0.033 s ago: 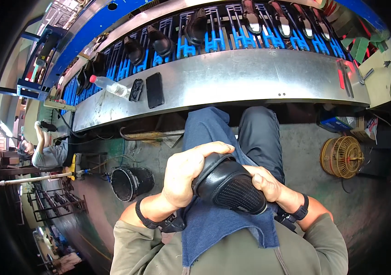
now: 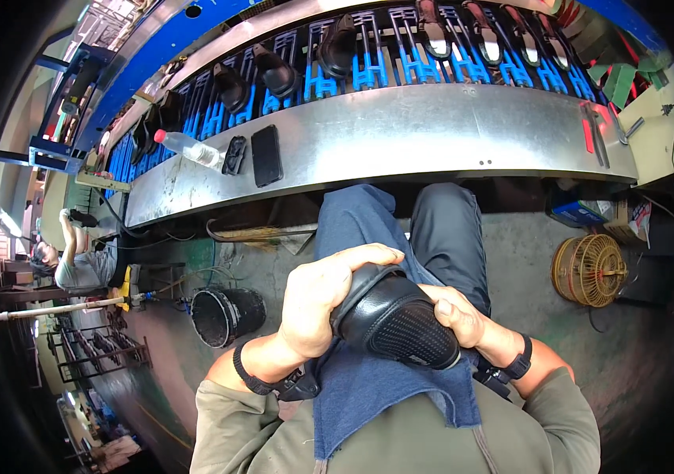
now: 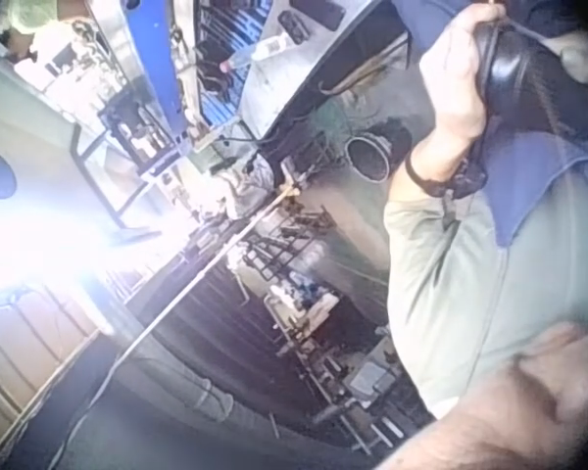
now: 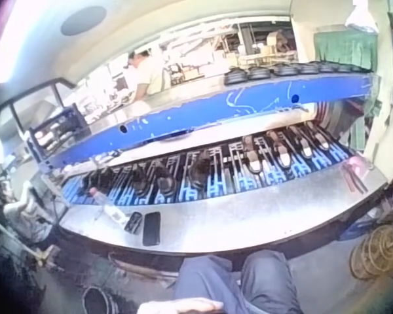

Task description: Checking shoe uppers and soles and placing them on a rack conveyor for manufacturing.

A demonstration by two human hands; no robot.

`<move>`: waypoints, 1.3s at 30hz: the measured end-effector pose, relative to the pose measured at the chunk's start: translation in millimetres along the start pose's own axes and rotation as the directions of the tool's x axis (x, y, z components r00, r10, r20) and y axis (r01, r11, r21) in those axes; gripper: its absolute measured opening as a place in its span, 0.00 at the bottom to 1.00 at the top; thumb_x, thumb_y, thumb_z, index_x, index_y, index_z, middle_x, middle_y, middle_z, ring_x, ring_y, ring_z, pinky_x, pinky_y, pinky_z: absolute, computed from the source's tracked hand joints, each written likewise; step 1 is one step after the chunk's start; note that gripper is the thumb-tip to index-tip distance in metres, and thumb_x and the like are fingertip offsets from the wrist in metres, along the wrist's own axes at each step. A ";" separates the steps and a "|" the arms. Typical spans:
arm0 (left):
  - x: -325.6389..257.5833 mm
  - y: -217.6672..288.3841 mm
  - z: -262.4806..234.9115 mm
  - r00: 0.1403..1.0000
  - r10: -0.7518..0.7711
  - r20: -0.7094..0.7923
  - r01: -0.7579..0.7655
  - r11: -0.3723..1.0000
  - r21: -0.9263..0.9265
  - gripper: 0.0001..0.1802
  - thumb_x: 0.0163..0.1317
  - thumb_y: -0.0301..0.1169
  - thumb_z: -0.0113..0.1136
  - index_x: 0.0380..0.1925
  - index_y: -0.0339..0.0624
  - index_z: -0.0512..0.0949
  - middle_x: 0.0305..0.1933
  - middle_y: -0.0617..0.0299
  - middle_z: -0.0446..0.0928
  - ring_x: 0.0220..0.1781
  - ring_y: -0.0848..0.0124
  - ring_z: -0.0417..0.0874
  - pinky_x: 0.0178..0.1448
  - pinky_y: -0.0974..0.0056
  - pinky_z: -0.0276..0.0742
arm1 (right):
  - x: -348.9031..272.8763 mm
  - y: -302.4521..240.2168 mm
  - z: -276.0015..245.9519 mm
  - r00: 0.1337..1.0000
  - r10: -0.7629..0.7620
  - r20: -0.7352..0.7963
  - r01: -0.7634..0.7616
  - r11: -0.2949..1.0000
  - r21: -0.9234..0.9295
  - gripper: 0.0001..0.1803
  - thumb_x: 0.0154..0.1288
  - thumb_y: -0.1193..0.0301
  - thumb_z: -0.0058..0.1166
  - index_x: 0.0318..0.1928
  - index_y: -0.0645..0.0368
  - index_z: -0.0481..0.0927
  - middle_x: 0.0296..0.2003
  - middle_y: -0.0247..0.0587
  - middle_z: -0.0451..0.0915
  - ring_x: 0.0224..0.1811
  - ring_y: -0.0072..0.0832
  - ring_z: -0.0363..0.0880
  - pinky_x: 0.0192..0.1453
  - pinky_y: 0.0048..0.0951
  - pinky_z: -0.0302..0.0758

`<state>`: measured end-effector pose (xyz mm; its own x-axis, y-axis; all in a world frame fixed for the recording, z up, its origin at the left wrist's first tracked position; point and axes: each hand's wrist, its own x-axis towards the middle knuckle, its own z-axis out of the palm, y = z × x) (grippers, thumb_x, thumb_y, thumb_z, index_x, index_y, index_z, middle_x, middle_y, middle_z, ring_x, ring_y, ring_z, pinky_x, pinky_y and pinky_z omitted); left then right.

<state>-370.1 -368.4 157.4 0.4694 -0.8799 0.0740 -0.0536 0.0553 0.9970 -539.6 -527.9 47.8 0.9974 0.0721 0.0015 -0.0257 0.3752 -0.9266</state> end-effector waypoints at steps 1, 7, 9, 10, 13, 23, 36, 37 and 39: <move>-0.2 0.1 0.2 1.000 0.000 0.000 0.000 1.000 0.000 0.31 0.71 0.43 0.44 0.50 0.19 0.80 0.56 0.38 0.82 0.59 0.54 0.83 0.67 0.57 0.73 | -0.1 0.1 -0.2 1.000 0.000 0.000 0.000 1.000 0.000 0.40 0.74 0.38 0.37 0.53 0.67 0.78 0.41 0.42 0.83 0.44 0.27 0.80 0.49 0.31 0.75; -0.7 -1.2 3.2 1.000 0.001 0.005 -0.001 1.000 0.010 0.32 0.71 0.45 0.45 0.51 0.19 0.79 0.56 0.38 0.81 0.59 0.53 0.83 0.68 0.56 0.73 | -2.5 2.8 0.0 1.000 0.009 -0.016 -0.008 1.000 0.025 0.39 0.74 0.38 0.38 0.51 0.67 0.78 0.40 0.40 0.82 0.42 0.25 0.79 0.47 0.29 0.74; -1.1 -0.4 4.8 1.000 0.000 0.010 0.000 1.000 0.008 0.33 0.71 0.46 0.45 0.51 0.20 0.79 0.56 0.38 0.81 0.59 0.53 0.83 0.68 0.55 0.72 | -3.8 4.4 -0.3 1.000 0.004 -0.024 -0.004 1.000 0.008 0.39 0.74 0.38 0.39 0.51 0.67 0.79 0.39 0.40 0.82 0.42 0.24 0.79 0.47 0.28 0.74; -1.2 0.3 5.8 1.000 -0.002 0.013 0.002 1.000 0.007 0.33 0.71 0.46 0.45 0.51 0.20 0.79 0.56 0.38 0.81 0.59 0.53 0.83 0.68 0.55 0.72 | -4.9 5.1 -0.7 1.000 0.006 -0.027 -0.005 1.000 0.009 0.39 0.74 0.38 0.39 0.51 0.67 0.79 0.39 0.40 0.82 0.42 0.24 0.79 0.47 0.28 0.74; -3.3 1.8 8.0 1.000 -0.025 0.018 0.024 0.999 0.026 0.33 0.71 0.47 0.46 0.52 0.21 0.79 0.57 0.38 0.81 0.60 0.53 0.82 0.69 0.55 0.72 | -6.9 6.4 -0.5 1.000 0.010 -0.024 -0.010 1.000 0.014 0.38 0.74 0.39 0.39 0.50 0.66 0.79 0.39 0.39 0.82 0.42 0.23 0.79 0.46 0.28 0.74; -31.6 6.5 21.1 0.983 -0.175 0.056 0.177 0.984 -0.028 0.34 0.73 0.47 0.48 0.64 0.24 0.70 0.68 0.37 0.73 0.66 0.50 0.78 0.72 0.55 0.69 | -13.7 5.0 1.2 0.998 0.029 -0.061 -0.031 0.999 -0.036 0.51 0.66 0.27 0.39 0.49 0.71 0.80 0.32 0.40 0.82 0.33 0.24 0.77 0.36 0.28 0.70; -13.2 -15.2 34.0 0.941 0.323 0.097 -0.315 0.741 0.593 0.40 0.50 0.24 0.74 0.64 0.22 0.69 0.59 0.30 0.77 0.59 0.44 0.84 0.60 0.56 0.82 | -25.1 33.5 -9.3 0.986 0.081 -0.144 -0.049 0.976 0.213 0.45 0.73 0.36 0.40 0.59 0.73 0.77 0.50 0.47 0.84 0.50 0.28 0.82 0.55 0.28 0.76; -11.6 -16.4 35.8 0.936 0.337 0.099 -0.322 0.711 0.625 0.42 0.51 0.25 0.74 0.66 0.22 0.67 0.59 0.30 0.78 0.58 0.44 0.85 0.59 0.56 0.82 | -27.0 37.3 -10.8 0.984 0.082 -0.159 -0.044 0.972 0.229 0.44 0.74 0.38 0.40 0.60 0.73 0.76 0.50 0.47 0.84 0.50 0.28 0.82 0.56 0.29 0.77; -8.6 -21.0 41.8 0.923 0.371 0.100 -0.342 0.676 0.653 0.43 0.53 0.25 0.73 0.67 0.21 0.65 0.59 0.31 0.78 0.57 0.44 0.85 0.58 0.56 0.83 | -29.8 42.6 -13.5 0.982 0.075 -0.175 -0.034 0.974 0.225 0.43 0.75 0.39 0.40 0.60 0.73 0.76 0.50 0.46 0.84 0.50 0.28 0.82 0.56 0.30 0.77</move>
<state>-409.9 -381.8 134.9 0.3257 -0.8391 0.4357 -0.7721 0.0299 0.6348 -569.5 -526.6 3.2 0.9889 -0.0630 -0.1343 -0.0746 0.5710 -0.8176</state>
